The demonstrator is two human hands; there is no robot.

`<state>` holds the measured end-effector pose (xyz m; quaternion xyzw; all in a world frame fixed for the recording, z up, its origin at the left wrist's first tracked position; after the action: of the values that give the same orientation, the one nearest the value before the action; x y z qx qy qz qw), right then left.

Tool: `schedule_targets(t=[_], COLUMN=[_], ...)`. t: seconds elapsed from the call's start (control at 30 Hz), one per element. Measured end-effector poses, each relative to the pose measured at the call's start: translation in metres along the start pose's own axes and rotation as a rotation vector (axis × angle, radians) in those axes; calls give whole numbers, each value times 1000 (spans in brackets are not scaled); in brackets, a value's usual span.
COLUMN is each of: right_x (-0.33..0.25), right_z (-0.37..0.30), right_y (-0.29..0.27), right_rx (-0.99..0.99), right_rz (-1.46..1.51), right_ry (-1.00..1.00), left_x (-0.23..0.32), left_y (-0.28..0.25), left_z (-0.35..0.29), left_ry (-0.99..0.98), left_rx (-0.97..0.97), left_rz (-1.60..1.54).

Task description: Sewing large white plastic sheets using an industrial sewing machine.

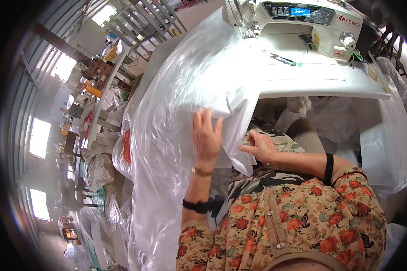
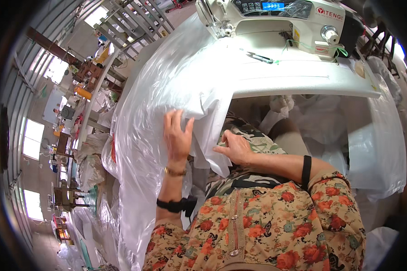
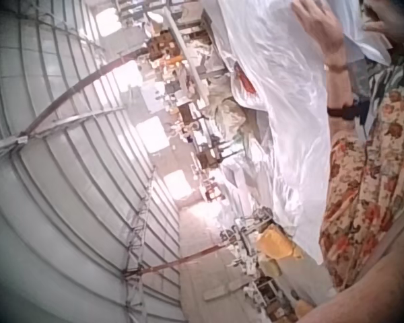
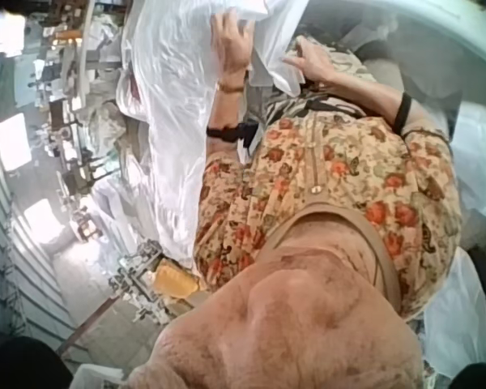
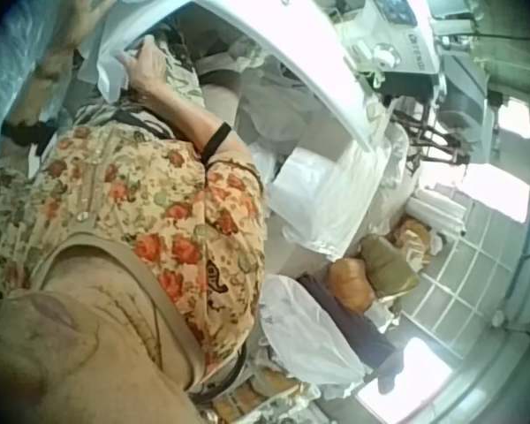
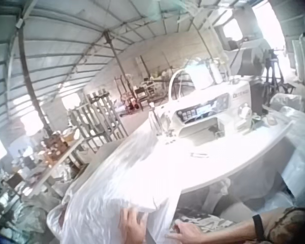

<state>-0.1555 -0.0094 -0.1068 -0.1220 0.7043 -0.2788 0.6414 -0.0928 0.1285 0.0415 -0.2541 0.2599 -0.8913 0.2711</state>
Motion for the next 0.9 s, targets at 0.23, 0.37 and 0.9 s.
schedule_targets(t=[0.23,0.37,0.9], right_x=[-2,56,-67], right_z=[-29,-28,99], right_y=[-11,-39,-33], right_rx=[-486,-313,44], right_rz=[536,-75,1101], right_ry=[-250,85,320], left_x=[-59,-70,-54], left_y=[19,3,-9], left_z=[-9,-8,55], left_ry=[-108,-102,-590], left_rx=[77,111,-181], left_rz=[181,31,-687])
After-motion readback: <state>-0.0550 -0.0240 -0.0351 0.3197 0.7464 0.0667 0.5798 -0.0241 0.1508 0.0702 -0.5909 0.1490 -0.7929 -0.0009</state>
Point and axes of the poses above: each hand's wrist, its own z-axis towards the middle knuckle, its own y-axis out of the palm, x = y × z, the point moved 8 cm from there along z, towards the middle knuckle, and after that the axes turned 7 degrees about x, right-handed, at the moved point
